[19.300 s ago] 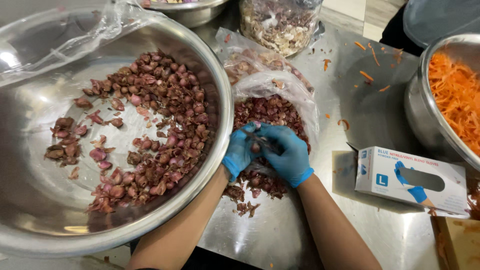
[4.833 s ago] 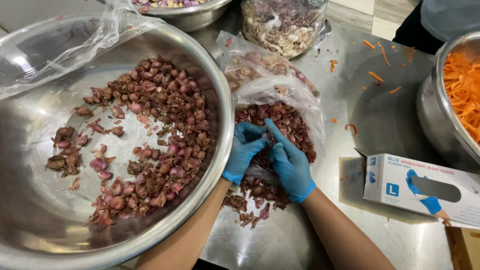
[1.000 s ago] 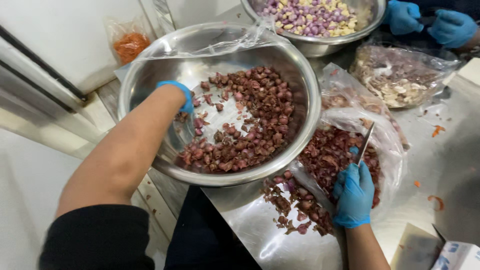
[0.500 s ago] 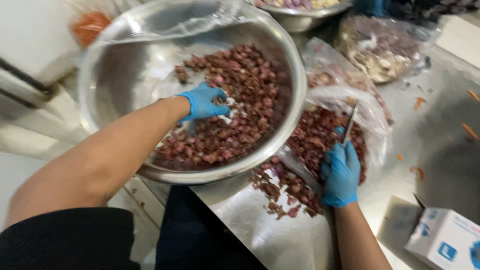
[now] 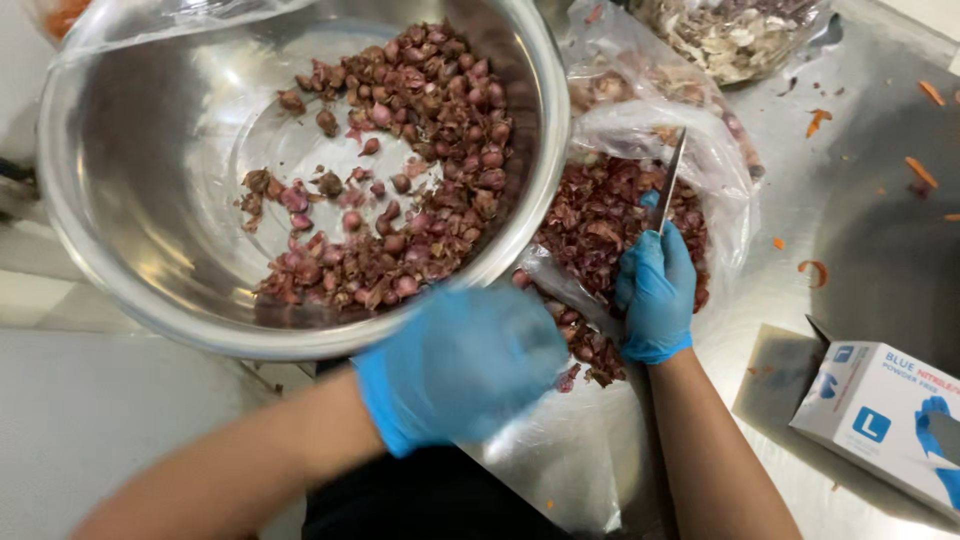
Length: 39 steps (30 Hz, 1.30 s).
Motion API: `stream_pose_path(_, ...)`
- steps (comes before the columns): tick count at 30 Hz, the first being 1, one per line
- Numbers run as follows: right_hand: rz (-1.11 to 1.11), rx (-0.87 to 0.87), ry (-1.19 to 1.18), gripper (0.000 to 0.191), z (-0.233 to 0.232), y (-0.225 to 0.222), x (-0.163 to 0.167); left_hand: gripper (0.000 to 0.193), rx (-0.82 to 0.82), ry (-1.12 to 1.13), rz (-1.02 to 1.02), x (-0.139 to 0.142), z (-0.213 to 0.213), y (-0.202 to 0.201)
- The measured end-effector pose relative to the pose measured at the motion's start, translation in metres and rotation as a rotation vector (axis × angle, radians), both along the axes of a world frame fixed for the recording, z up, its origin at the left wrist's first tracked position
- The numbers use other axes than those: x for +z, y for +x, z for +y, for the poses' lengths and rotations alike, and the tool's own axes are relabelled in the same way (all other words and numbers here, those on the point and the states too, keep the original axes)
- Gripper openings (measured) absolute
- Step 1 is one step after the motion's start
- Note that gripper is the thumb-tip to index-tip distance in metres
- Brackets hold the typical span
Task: The person peels shallots at a stainless steel prep table, using a small paring knife to trim and remove the outer skins from shallots taken from a large metal bowl. Peeled shallots are set aside while discarded skins accumulate on the table as other workers peel nearby.
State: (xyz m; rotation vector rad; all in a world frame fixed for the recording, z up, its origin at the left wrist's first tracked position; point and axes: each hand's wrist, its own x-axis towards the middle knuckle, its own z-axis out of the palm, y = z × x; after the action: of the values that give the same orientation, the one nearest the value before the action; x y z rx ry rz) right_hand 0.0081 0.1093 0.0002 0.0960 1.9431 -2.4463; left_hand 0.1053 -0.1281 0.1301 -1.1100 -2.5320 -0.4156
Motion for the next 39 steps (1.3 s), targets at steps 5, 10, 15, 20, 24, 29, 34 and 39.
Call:
stream_pose_path(5,-0.026,-0.005,-0.03,0.033,0.001,0.001,-0.001,0.05,0.263,0.207,-0.125,-0.102,0.037,-0.011)
stream_pose_path(10,0.024,0.013,0.008,0.041,0.002,-0.003,0.002,0.038,0.336,0.075,-0.4,-0.152,0.032,-0.04)
stream_pose_path(15,0.005,0.027,-0.018,0.041,0.004,-0.001,0.0,0.022,0.299,0.158,-0.45,-0.165,0.025,-0.052)
stream_pose_path(20,-0.035,0.029,-0.005,0.043,0.005,-0.001,0.003,0.023,0.101,1.068,-0.609,-0.17,0.036,-0.06)
stream_pose_path(24,0.002,0.012,-0.039,0.044,0.004,-0.001,0.005,0.036,0.115,1.612,-1.371,-0.153,0.06,-0.083)
stream_pose_path(29,0.308,-0.106,-0.019,0.047,0.01,0.012,-0.007,0.049,0.057,1.767,-1.642,-0.13,0.091,-0.121)
stream_pose_path(34,0.478,-0.155,0.18,0.034,0.012,0.012,-0.017,0.028,-0.114,1.772,-1.373,-0.133,0.106,-0.142)
stream_pose_path(39,0.55,-0.158,0.441,0.046,0.009,0.007,-0.01,0.017,-0.279,1.544,-1.127,-0.157,0.118,-0.143)
